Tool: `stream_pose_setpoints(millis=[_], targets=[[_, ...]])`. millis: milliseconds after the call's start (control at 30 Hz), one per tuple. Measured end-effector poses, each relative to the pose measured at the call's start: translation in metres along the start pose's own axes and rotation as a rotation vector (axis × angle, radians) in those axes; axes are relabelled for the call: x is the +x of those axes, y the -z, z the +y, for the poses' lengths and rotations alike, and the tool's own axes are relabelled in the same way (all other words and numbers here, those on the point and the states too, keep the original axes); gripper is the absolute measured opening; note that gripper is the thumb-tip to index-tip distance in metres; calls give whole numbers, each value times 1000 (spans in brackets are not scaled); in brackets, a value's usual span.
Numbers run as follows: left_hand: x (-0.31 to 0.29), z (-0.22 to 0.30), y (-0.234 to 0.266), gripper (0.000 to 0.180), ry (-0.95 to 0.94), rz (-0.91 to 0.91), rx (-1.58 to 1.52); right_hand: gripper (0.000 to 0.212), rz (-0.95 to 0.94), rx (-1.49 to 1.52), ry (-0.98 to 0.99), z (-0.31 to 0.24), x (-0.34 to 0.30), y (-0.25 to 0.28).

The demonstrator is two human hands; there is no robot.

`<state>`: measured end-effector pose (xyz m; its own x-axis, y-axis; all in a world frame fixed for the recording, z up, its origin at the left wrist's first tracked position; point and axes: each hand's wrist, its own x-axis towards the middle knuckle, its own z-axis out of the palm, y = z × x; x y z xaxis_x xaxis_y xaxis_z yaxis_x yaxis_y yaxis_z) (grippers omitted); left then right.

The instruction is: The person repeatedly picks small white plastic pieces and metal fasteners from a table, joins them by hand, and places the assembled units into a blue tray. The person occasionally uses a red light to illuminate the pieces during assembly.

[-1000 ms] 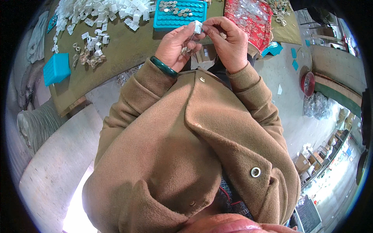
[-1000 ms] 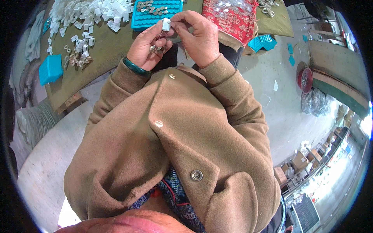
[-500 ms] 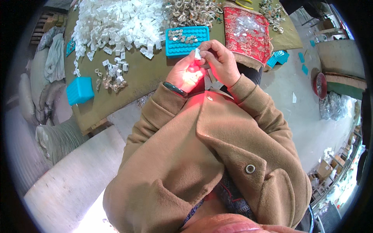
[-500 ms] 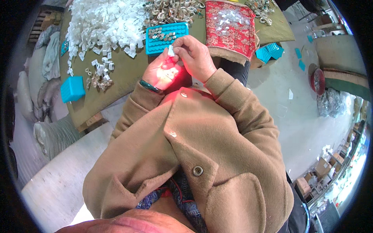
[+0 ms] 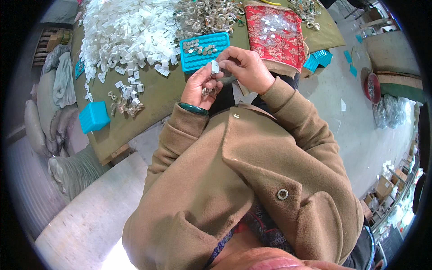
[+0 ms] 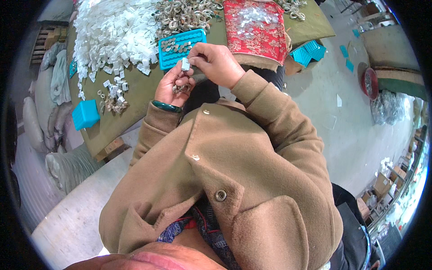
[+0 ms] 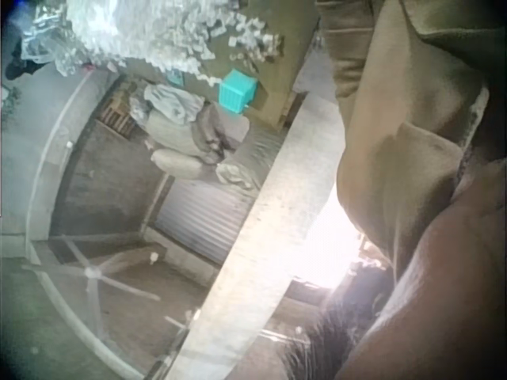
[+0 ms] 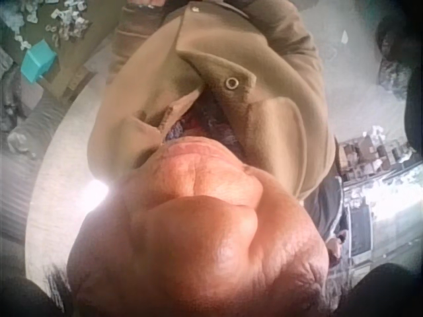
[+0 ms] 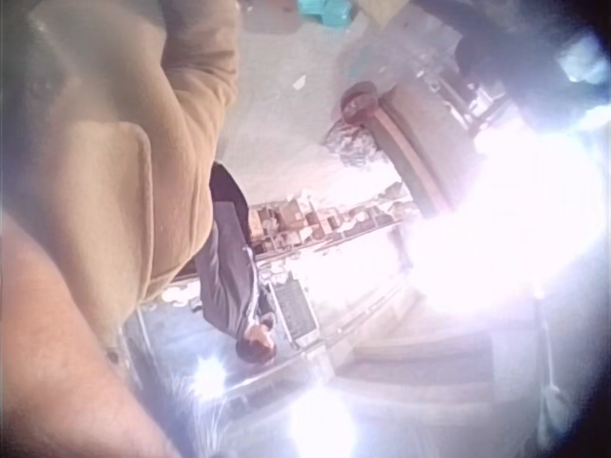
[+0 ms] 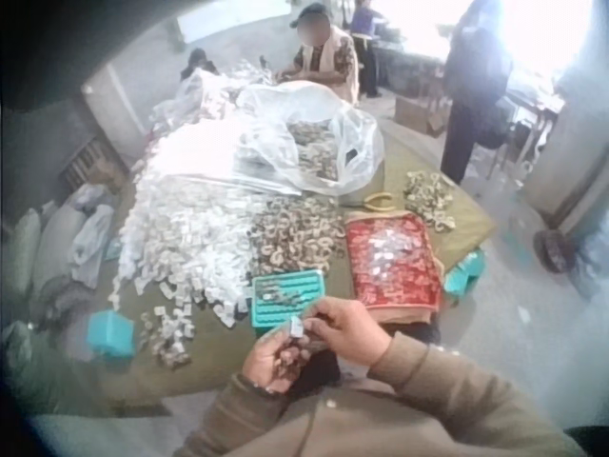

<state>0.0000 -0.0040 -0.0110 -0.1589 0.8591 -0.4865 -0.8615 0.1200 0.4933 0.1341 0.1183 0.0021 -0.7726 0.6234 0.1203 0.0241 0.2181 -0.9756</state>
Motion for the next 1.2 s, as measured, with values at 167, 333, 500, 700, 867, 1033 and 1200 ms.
stream_pose_setpoints(millis=[167, 333, 500, 700, 867, 1033, 1200], targets=[[2, -3, -3, 18, 0, 50, 91, 8, -54, -219, 127, 3, -1, 3], [-4, 4, -6, 14, -159, 103, 700, 10, -376, -109, 38, 12, 20, 29], [-8, 40, 27, 16, -937, 403, 948, 19, 328, -635, 79, 39, 61, 62], [-33, 86, 114, 29, -1087, 1058, 1708, 15, 442, -1069, 213, 77, 82, 56], [-37, 81, 156, 34, -989, 1313, 2002, 16, 478, -1037, 290, 78, 83, 56], [-37, 85, 161, 34, -1058, 1214, 1916, 19, 457, -534, 9, 63, 77, 58], [-48, 88, 136, 32, -1171, 1075, 1711, 22, 523, -234, -30, 59, 72, 58]])
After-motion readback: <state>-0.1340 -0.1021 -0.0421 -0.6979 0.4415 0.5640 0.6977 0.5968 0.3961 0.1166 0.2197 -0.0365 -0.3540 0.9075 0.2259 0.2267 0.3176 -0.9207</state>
